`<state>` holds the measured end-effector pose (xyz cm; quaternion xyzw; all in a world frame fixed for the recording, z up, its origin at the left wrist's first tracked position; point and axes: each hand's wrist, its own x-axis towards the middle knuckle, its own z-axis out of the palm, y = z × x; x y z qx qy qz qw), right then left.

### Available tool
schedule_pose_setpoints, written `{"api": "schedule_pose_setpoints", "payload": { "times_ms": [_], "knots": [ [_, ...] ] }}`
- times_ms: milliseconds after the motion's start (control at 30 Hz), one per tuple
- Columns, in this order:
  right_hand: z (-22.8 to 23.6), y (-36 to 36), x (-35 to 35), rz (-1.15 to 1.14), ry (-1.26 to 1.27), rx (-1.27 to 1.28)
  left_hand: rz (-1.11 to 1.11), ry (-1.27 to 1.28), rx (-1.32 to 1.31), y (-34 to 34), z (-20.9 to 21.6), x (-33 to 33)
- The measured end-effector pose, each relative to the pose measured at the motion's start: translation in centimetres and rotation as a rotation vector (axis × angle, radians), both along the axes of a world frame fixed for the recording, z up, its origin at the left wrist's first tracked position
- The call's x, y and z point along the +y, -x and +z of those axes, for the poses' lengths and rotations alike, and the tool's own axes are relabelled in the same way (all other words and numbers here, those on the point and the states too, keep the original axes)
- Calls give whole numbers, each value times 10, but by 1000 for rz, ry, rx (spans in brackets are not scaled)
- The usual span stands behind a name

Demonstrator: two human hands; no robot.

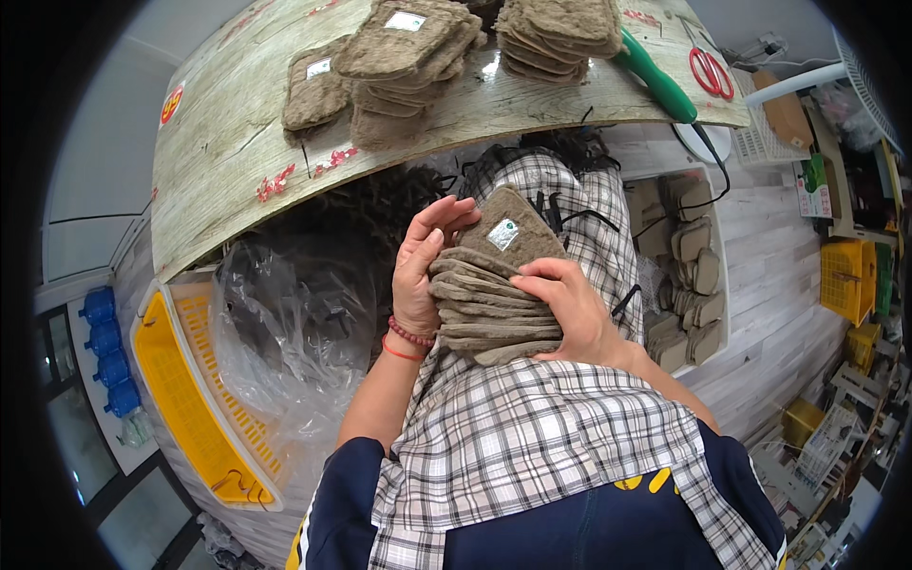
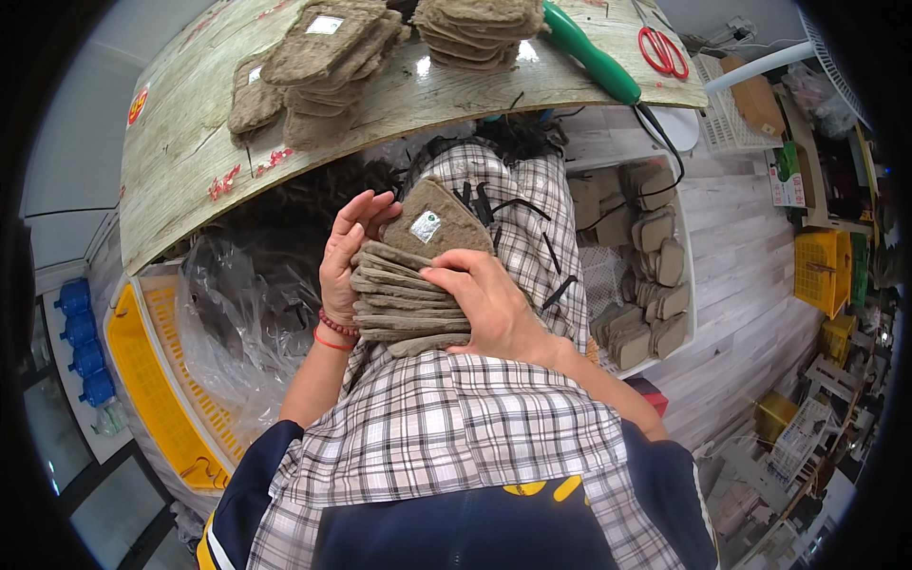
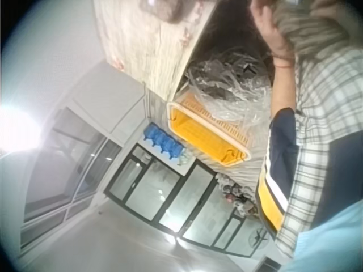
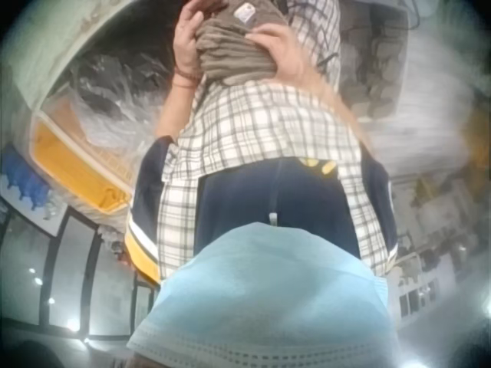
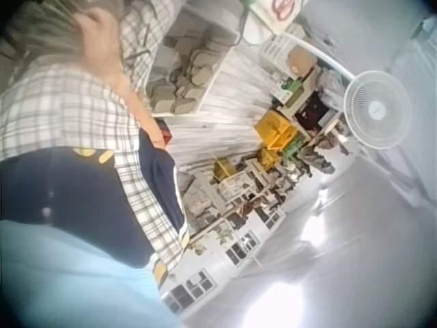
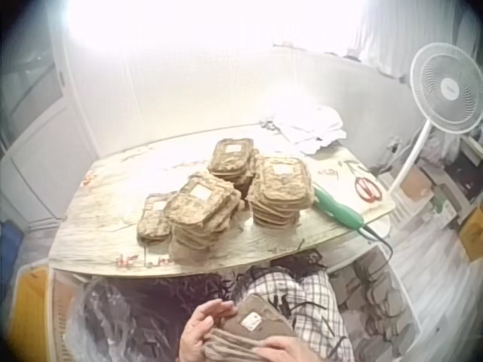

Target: The person retrieves fabric pads from a white basket, stacks them on a table, and uses a green rotary cutter to trim the edges of each pad. The trimmed pads are stacked in piles on the table.

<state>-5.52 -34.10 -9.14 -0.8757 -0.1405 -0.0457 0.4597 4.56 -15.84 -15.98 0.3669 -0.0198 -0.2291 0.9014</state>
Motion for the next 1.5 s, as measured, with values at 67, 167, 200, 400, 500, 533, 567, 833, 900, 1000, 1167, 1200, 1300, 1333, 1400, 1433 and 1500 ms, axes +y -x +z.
{"api": "schedule_pose_setpoints", "payload": {
  "times_ms": [67,167,200,400,500,533,567,833,900,1000,1167,1200,1300,1333,1400,1433,1500],
  "knots": [
    [-1,0,3,-7,-64,-7,-6,7,21,1,2,0],
    [-2,-1,1,-67,-8,34,3,-1,24,2,2,0],
    [-3,-1,2,-67,22,66,7,-7,21,2,2,1],
    [-1,-2,1,-143,237,64,3,-5,1,0,-4,5],
    [-5,-1,1,-151,208,123,-5,-12,-14,-1,-7,8],
    [-3,-2,1,-149,198,135,-3,-16,-16,-1,-8,9],
    [3,-3,2,-147,187,146,13,-17,-3,-1,-7,8],
    [0,0,3,-58,-18,88,16,37,36,-2,-2,4],
    [-3,-4,3,-40,-28,38,8,22,11,-3,-2,2],
    [-11,-3,1,-26,-3,11,-60,21,25,-4,2,2],
    [-9,-1,-7,-105,32,104,-102,-66,39,-2,8,-2],
    [-7,-1,-9,-128,66,107,-95,-82,41,-2,10,-4],
    [-14,-1,-19,-131,54,164,-85,-79,32,2,14,-9],
    [-15,-1,-22,-128,25,195,-81,-73,11,1,12,-9],
    [-15,-2,-28,-106,-127,251,-78,-187,-67,1,17,-13],
    [-8,-1,-31,-105,-152,313,-76,-244,-106,2,22,-15],
    [-3,0,-33,-110,-91,313,-142,-453,-235,-2,33,-16]
  ]
}}
